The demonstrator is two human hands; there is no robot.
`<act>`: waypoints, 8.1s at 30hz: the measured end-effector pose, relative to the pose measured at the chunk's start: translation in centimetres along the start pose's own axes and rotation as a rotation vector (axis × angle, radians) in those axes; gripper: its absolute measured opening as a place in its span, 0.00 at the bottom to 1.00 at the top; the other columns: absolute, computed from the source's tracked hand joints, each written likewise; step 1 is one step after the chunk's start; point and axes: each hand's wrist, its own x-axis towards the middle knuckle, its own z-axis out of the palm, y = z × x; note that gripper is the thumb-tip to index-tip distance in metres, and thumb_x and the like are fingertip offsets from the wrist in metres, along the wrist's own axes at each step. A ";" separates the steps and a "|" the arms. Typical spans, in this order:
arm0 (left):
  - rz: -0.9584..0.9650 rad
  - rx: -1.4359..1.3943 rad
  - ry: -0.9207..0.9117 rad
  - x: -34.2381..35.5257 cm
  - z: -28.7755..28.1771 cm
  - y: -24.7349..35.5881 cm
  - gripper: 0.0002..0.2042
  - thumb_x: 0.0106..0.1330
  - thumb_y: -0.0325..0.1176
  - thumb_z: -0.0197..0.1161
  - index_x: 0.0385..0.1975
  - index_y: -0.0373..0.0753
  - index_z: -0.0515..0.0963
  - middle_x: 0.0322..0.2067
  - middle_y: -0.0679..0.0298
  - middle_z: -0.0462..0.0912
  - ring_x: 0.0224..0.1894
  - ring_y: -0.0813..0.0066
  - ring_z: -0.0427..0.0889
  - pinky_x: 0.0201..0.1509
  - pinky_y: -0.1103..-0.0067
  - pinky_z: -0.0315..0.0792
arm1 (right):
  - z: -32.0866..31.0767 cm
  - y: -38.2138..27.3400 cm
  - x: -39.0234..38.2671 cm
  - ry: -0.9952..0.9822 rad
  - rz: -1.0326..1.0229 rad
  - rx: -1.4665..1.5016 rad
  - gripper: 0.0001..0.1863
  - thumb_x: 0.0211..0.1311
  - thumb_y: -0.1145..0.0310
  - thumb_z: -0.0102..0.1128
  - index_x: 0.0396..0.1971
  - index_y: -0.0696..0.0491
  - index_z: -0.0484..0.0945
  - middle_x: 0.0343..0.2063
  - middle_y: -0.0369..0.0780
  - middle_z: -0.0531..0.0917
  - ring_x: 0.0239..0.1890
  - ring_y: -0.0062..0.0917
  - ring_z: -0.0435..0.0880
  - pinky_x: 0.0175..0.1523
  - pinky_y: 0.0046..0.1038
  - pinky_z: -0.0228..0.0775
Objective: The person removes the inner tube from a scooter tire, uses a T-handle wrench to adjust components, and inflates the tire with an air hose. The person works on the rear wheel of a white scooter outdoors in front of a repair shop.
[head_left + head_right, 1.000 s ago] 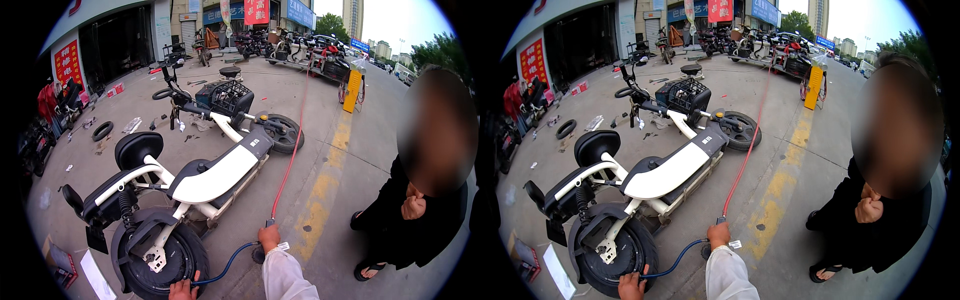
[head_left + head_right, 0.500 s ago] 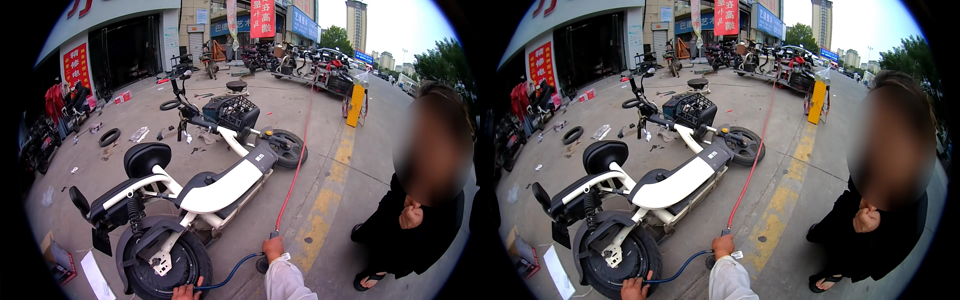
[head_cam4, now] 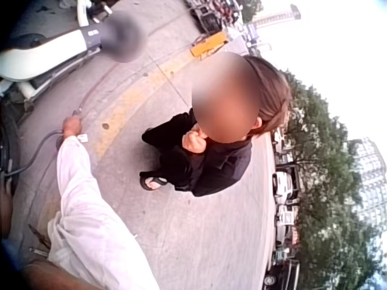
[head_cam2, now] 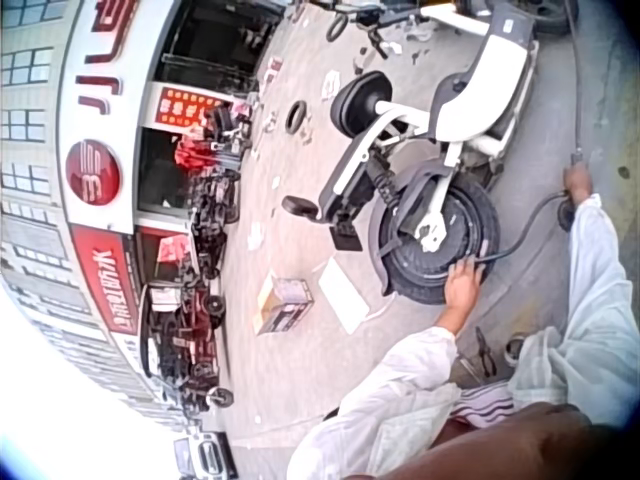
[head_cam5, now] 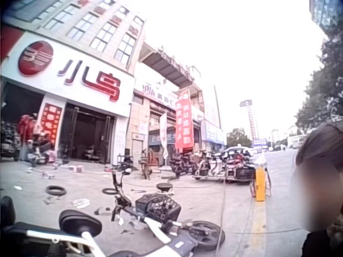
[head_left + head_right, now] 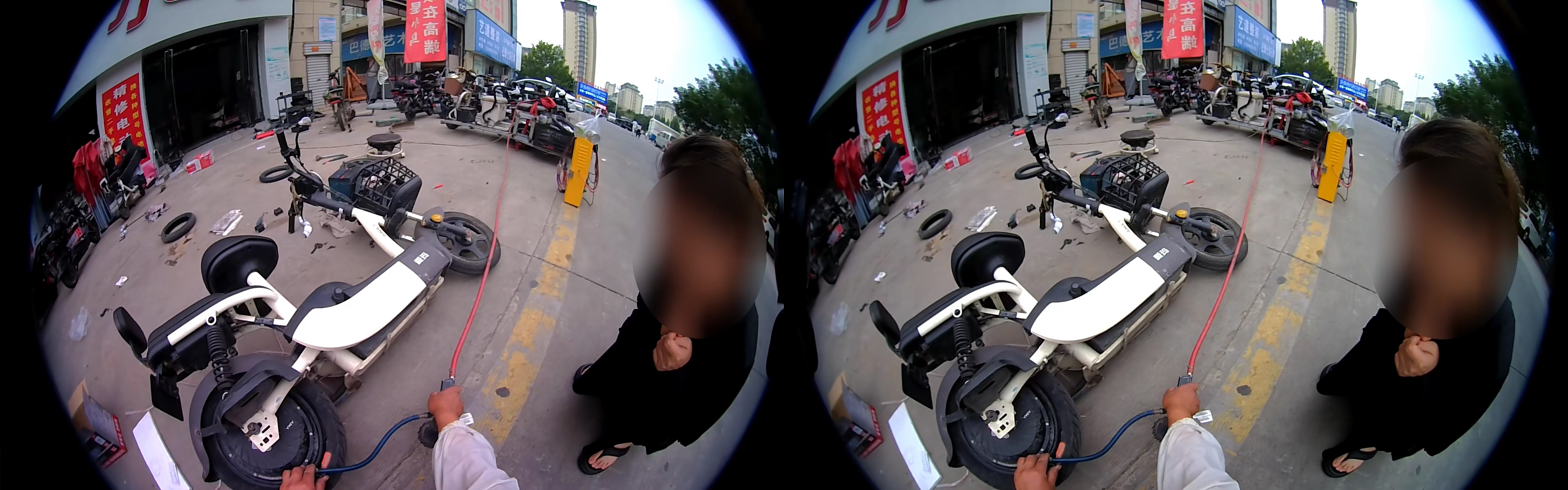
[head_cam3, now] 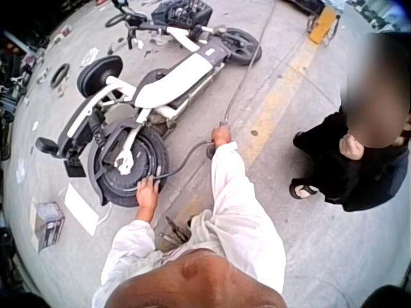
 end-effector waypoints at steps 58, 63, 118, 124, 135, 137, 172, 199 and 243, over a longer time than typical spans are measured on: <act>-0.057 -0.007 0.031 -1.2 0.4 -1.0 0.17 0.57 0.42 0.63 0.43 0.40 0.77 0.39 0.57 0.78 0.40 0.58 0.76 0.42 0.70 0.73 | 0.3 0.9 -1.6 0.075 -0.171 0.027 0.29 0.49 0.60 0.63 0.44 0.64 0.63 0.41 0.58 0.78 0.45 0.50 0.78 0.51 0.41 0.70; -0.060 -0.051 0.023 -1.1 0.6 -0.9 0.17 0.56 0.42 0.63 0.42 0.40 0.77 0.40 0.56 0.78 0.39 0.58 0.76 0.41 0.70 0.73 | 1.2 1.3 -0.8 0.113 -0.211 0.039 0.29 0.48 0.60 0.63 0.44 0.65 0.64 0.40 0.58 0.77 0.46 0.50 0.78 0.51 0.41 0.70; -0.030 0.115 -0.012 -0.1 2.7 -1.2 0.19 0.53 0.43 0.65 0.41 0.39 0.76 0.38 0.61 0.79 0.39 0.67 0.76 0.35 0.76 0.77 | 3.2 1.3 -0.4 0.246 -0.192 -0.372 0.33 0.50 0.52 0.65 0.47 0.62 0.65 0.42 0.53 0.77 0.47 0.45 0.76 0.55 0.39 0.65; -0.070 0.098 0.036 -0.1 2.6 -1.1 0.19 0.51 0.42 0.66 0.40 0.39 0.77 0.36 0.63 0.78 0.38 0.69 0.76 0.34 0.76 0.77 | 7.3 -3.3 -8.0 0.114 -0.844 0.024 0.31 0.56 0.54 0.61 0.49 0.65 0.69 0.40 0.53 0.76 0.44 0.45 0.74 0.51 0.37 0.65; -0.130 0.021 0.018 -0.4 1.8 -1.0 0.19 0.50 0.42 0.67 0.40 0.39 0.77 0.35 0.63 0.76 0.38 0.68 0.75 0.34 0.76 0.76 | 6.9 -6.7 -17.0 -1.354 -0.052 0.634 0.29 0.62 0.62 0.59 0.55 0.65 0.61 0.48 0.50 0.75 0.47 0.35 0.78 0.51 0.38 0.72; -0.147 -0.018 -0.009 -0.2 1.6 -0.7 0.21 0.50 0.42 0.67 0.42 0.39 0.78 0.38 0.61 0.78 0.39 0.66 0.75 0.37 0.75 0.76 | 7.5 -6.3 -16.4 -1.263 -0.066 0.641 0.29 0.62 0.62 0.59 0.54 0.65 0.61 0.48 0.50 0.75 0.46 0.35 0.78 0.51 0.38 0.72; -1.874 -2.141 0.062 -21.2 -23.4 -15.8 0.14 0.66 0.46 0.53 0.43 0.45 0.74 0.35 0.66 0.78 0.37 0.74 0.74 0.41 0.74 0.69 | -11.0 6.8 -48.2 -0.676 -0.786 -0.326 0.13 0.63 0.68 0.52 0.43 0.62 0.70 0.38 0.49 0.74 0.39 0.38 0.73 0.46 0.35 0.66; -2.176 -1.344 0.439 1.5 -82.1 -85.2 0.17 0.64 0.44 0.53 0.47 0.41 0.72 0.35 0.64 0.78 0.28 0.71 0.71 0.30 0.76 0.69 | 5.3 -90.0 -70.9 -0.810 -0.939 -0.412 0.18 0.63 0.63 0.53 0.46 0.60 0.73 0.37 0.43 0.80 0.38 0.27 0.78 0.45 0.28 0.70; -1.304 -0.905 -0.465 180.5 -36.7 -167.2 0.17 0.66 0.46 0.52 0.41 0.36 0.73 0.25 0.61 0.77 0.26 0.70 0.75 0.28 0.73 0.72 | 54.9 -218.2 -4.4 -0.516 -0.322 -0.219 0.16 0.61 0.61 0.54 0.43 0.55 0.77 0.39 0.48 0.81 0.45 0.39 0.79 0.51 0.35 0.69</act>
